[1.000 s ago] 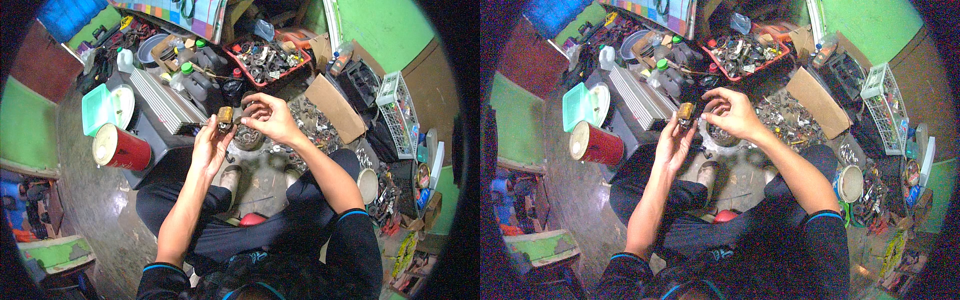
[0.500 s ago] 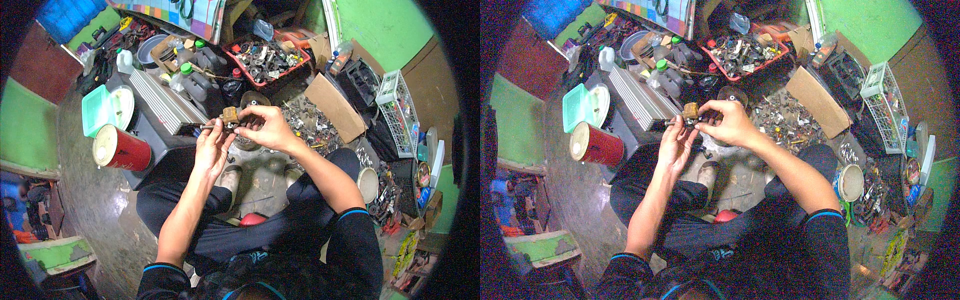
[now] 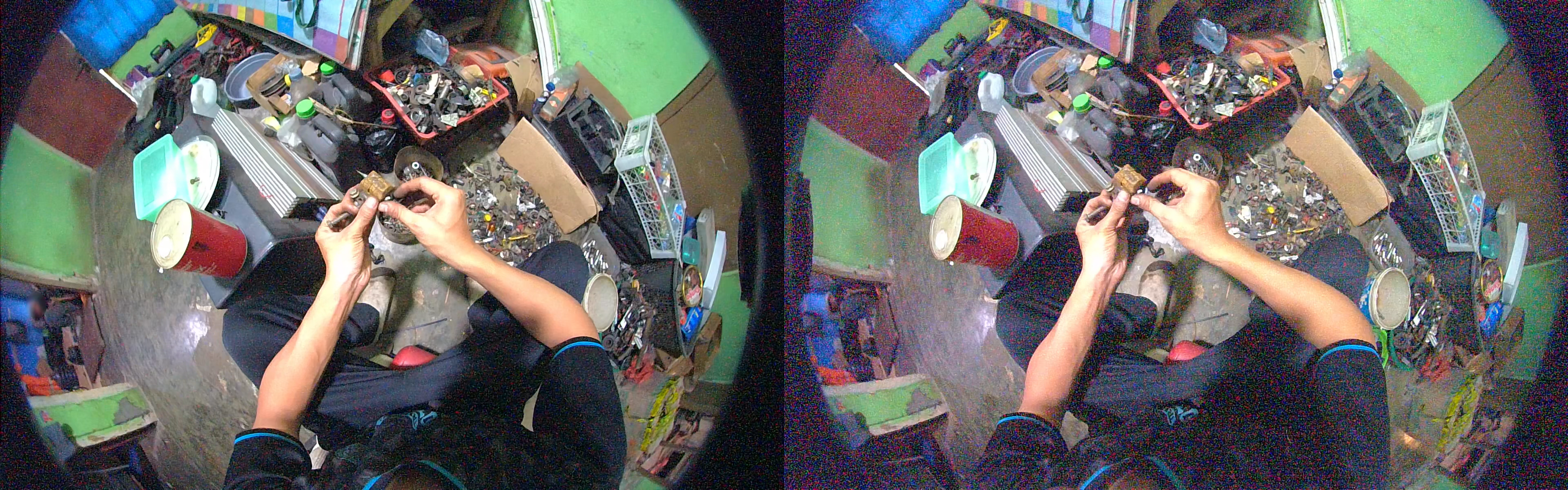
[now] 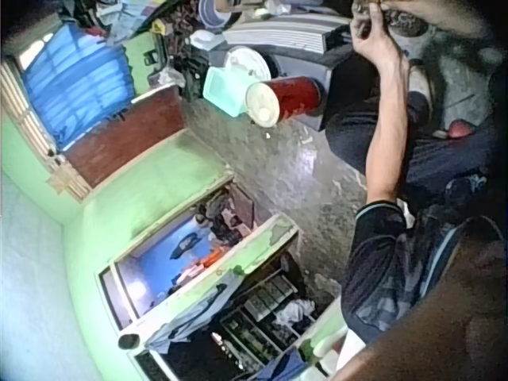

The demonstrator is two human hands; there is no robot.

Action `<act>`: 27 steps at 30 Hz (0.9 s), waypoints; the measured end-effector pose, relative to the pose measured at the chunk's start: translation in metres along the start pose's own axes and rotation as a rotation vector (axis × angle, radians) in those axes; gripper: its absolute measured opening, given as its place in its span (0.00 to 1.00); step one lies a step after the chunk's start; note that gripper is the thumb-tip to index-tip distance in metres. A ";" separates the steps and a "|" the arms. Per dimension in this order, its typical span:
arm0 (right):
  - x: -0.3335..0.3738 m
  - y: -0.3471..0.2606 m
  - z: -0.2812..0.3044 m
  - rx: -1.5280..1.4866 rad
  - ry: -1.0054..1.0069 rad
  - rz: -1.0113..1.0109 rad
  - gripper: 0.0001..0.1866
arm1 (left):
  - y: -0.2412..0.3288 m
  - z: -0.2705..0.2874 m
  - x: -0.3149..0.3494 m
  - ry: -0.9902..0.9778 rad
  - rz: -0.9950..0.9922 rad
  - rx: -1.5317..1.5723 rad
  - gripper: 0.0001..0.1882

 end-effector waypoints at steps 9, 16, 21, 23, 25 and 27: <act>-0.001 0.005 -0.009 -0.054 0.066 0.338 0.08 | -0.005 0.000 0.002 0.009 0.024 0.030 0.09; 0.002 -0.001 -0.012 -0.107 0.098 0.268 0.08 | 0.000 -0.003 0.002 0.075 0.140 0.194 0.10; 0.002 -0.007 -0.011 0.048 0.103 0.398 0.07 | 0.010 -0.007 0.003 0.074 0.068 0.090 0.10; 0.000 -0.008 -0.011 0.108 0.078 0.451 0.07 | 0.009 -0.004 0.001 0.060 0.013 0.049 0.11; 0.003 -0.009 -0.013 0.120 0.088 0.408 0.06 | 0.012 -0.003 -0.001 0.070 -0.039 0.053 0.11; 0.004 -0.009 -0.010 0.110 0.130 0.364 0.06 | 0.015 -0.003 -0.005 0.074 -0.086 0.057 0.11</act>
Point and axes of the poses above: each hand's wrist, its own x-axis away from the middle knuckle, its own z-axis out of the back of the hand, y = z × x, the point moved 3 cm from there along -x, towards the middle knuckle, and after that the axes turned 15 degrees about -z, right-handed, at the moved point
